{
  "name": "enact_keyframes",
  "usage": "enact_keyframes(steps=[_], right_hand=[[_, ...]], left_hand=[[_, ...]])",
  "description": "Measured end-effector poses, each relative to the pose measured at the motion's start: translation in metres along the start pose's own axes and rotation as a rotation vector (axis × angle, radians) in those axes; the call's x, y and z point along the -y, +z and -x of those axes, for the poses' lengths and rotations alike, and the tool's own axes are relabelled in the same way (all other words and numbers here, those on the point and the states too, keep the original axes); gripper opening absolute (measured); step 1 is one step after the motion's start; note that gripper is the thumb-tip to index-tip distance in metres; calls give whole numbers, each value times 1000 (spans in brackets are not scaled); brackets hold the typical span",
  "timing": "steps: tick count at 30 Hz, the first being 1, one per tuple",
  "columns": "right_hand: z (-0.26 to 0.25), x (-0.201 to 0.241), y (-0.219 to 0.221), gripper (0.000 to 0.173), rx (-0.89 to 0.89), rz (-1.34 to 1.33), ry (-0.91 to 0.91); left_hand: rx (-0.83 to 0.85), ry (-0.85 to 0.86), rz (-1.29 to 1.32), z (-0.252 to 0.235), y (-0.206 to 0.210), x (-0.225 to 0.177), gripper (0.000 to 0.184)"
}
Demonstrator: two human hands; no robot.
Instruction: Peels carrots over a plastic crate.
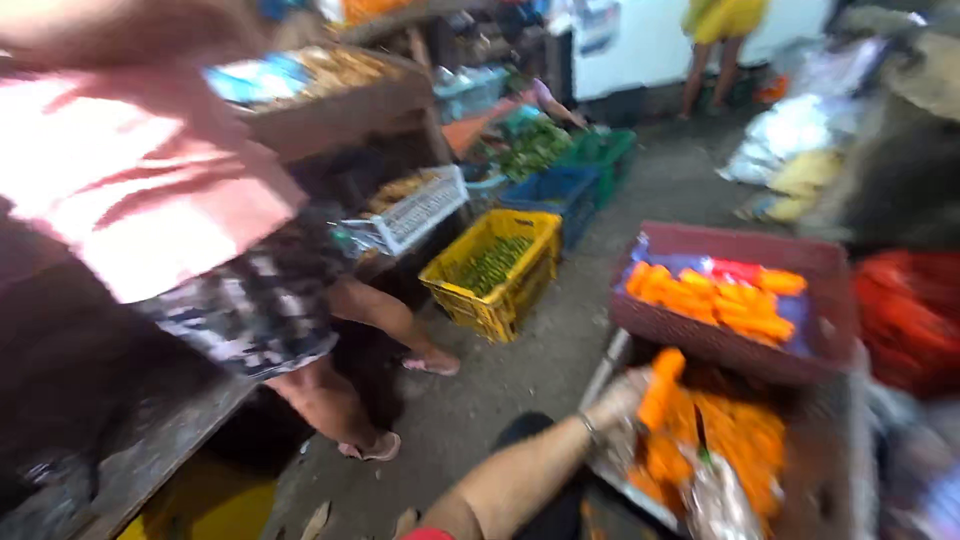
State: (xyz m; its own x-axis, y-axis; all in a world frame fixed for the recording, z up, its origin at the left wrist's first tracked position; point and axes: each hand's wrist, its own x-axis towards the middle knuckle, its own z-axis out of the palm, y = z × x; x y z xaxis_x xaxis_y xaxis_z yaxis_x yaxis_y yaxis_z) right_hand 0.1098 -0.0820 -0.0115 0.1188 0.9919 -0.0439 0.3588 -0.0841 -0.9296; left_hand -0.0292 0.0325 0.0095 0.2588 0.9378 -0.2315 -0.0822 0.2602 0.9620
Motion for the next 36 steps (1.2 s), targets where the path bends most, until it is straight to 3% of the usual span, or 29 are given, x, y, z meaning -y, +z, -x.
enact_keyframes(steps=[2,5,9,25,36], right_hand=[[-10,-3,-2,38,-58,-124,7],[-18,-3,-13,41,-37,-39,2],[-21,0,-11,45,19,110,-93],[-13,-10,-1,43,-80,197,-248],[-18,-16,-1,45,-19,108,-263]], left_hand=[[44,-128,155,-1,-2,-10,39],[72,-296,251,-2,-2,-18,42],[63,-391,267,0,1,-17,46],[109,-440,151,2,-1,-17,48],[105,-442,131,2,-5,-16,47]])
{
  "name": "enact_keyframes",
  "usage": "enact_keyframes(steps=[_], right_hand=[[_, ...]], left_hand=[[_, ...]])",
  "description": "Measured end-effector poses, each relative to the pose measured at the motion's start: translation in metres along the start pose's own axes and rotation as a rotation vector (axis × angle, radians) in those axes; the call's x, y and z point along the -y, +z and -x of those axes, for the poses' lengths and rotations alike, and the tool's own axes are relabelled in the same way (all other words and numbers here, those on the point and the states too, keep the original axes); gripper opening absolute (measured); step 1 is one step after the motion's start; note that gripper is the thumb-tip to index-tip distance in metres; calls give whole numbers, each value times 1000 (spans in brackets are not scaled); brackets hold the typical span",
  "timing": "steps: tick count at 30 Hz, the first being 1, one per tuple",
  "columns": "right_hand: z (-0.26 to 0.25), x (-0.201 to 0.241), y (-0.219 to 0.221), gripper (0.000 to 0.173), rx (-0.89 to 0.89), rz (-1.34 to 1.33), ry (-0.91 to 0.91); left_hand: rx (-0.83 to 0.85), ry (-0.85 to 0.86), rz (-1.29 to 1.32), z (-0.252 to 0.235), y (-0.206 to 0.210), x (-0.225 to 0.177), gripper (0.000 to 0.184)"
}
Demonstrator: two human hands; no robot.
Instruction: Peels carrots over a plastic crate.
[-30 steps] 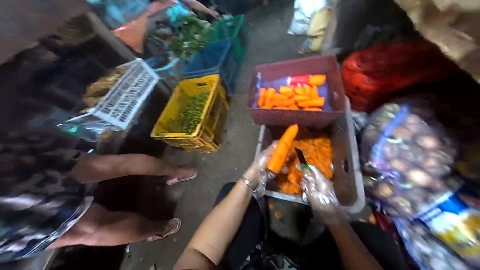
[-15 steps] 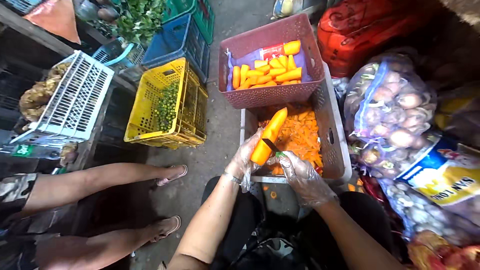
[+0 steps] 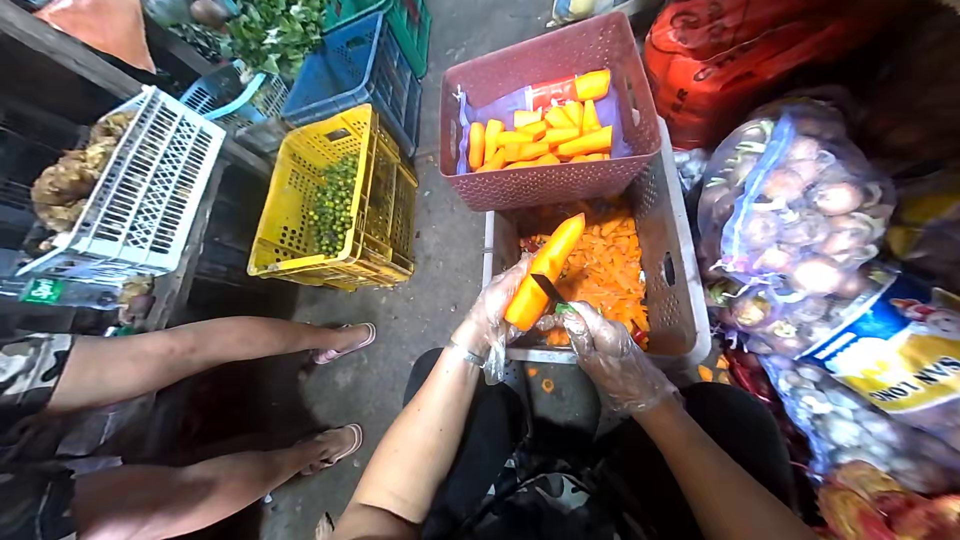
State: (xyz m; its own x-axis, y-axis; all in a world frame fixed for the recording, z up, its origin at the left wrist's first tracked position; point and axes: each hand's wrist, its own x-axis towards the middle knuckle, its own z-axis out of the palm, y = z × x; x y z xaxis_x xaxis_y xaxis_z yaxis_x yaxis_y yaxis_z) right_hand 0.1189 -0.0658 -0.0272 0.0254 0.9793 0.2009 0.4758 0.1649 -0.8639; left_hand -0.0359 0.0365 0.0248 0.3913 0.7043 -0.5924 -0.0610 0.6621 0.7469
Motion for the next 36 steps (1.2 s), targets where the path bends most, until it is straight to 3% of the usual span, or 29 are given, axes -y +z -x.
enact_keyframes(steps=[15,21,25,28,31,36], right_hand=[[-2,-9,1,43,146,-91,-3],[-7,-5,1,34,249,-447,275],[-9,-8,-2,33,300,-465,324],[-11,0,-1,29,269,-581,466],[-23,7,-10,31,332,-524,608],[-25,9,-19,29,381,-540,660]], left_hand=[[-32,-105,-92,-5,-5,0,45],[-46,3,-137,-8,-3,4,41],[-48,-36,-226,-8,-3,0,41],[-53,42,-335,-9,-3,2,42],[-66,80,-403,-11,-3,3,46],[-85,196,-618,-9,-2,3,47]])
